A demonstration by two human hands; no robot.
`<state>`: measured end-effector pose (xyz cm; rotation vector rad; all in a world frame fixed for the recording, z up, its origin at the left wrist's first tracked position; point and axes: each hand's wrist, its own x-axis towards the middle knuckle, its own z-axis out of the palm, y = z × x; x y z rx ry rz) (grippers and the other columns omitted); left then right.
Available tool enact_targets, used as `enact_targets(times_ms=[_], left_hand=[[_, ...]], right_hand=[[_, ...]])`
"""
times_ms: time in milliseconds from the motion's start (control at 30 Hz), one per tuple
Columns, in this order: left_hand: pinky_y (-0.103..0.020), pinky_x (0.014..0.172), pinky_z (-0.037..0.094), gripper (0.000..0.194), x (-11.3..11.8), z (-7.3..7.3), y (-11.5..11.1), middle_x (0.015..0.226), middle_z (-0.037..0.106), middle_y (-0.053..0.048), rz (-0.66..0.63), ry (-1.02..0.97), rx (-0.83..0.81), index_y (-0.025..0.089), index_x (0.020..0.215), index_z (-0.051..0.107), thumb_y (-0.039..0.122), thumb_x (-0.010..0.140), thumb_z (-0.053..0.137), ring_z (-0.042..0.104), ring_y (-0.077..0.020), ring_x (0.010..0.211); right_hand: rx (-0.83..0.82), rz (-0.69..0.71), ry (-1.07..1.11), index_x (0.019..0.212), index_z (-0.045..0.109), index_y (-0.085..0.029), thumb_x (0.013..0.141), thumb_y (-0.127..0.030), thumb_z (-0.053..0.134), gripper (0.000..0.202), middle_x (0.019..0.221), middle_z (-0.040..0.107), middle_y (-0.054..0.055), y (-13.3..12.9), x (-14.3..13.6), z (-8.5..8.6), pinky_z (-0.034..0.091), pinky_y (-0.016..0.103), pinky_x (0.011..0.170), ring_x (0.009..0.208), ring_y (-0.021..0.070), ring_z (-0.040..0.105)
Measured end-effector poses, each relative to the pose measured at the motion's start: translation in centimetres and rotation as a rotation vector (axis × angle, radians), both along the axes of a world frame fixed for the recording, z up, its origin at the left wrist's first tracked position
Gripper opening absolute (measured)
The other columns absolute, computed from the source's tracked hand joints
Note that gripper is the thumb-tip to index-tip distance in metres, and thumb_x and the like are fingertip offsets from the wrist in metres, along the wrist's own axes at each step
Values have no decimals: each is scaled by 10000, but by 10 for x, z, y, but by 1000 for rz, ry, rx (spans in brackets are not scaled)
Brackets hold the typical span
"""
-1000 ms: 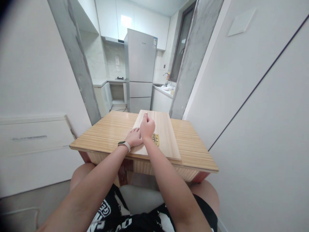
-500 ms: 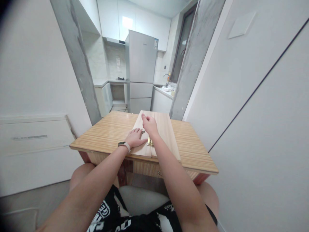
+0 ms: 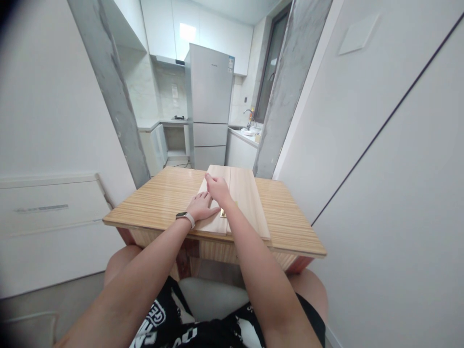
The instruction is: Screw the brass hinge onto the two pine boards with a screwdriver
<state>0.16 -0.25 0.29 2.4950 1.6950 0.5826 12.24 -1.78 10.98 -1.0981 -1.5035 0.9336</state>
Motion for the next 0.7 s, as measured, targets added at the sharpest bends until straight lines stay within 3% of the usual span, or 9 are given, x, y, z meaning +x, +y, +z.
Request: enact_targets(times_ms=[67, 133, 300, 467, 600, 700], left_hand=[[-499, 1222, 334, 764, 0, -1, 1, 1519, 561, -136, -1, -3, 1, 260, 1417, 553, 823, 902, 518, 454, -369, 1461], [-496, 1222, 334, 785, 0, -2, 2, 1523, 555, -146, 0, -5, 5, 248, 1428, 544, 826, 898, 520, 450, -373, 1464], [-497, 1220, 337, 784, 1, -4, 3, 1510, 561, -144, 6, -6, 13, 259, 1427, 543, 826, 887, 538, 451, -374, 1463], [-500, 1211, 346, 725, 0, -3, 3, 1510, 557, -139, 5, -1, 3, 266, 1420, 546, 775, 904, 540, 452, -369, 1465], [-500, 1211, 348, 685, 0, -2, 3, 1517, 546, -166, 1, 18, -1, 228, 1424, 548, 698, 926, 540, 453, -369, 1465], [-499, 1210, 351, 698, 0, -3, 4, 1505, 560, -155, 0, 17, 12, 238, 1434, 547, 714, 924, 541, 459, -367, 1460]], right_hand=[[-75, 177, -15, 503, 385, -265, 873, -833, 572, 703, 451, 340, -49, 1, 7, 4, 247, 304, 486, 454, 112, 304], [-50, 185, 9, 518, 370, -265, 854, -849, 586, 708, 457, 323, -58, 0, 12, 6, 229, 298, 483, 456, 105, 283], [236, -138, 48, 642, 427, -250, 878, -837, 572, 649, 552, 416, -52, -5, 12, -3, 322, 280, 554, 557, 128, 381], [289, -516, -6, 703, 477, -247, 938, -828, 465, 628, 630, 501, -26, -10, 0, -12, 364, 299, 645, 639, 160, 437], [238, -616, 28, 690, 425, -261, 974, -819, 390, 627, 630, 515, -14, -14, -9, -11, 372, 307, 650, 630, 166, 443], [195, -610, 35, 630, 377, -269, 996, -792, 372, 638, 569, 461, -19, -13, -9, -8, 348, 317, 609, 588, 164, 413]])
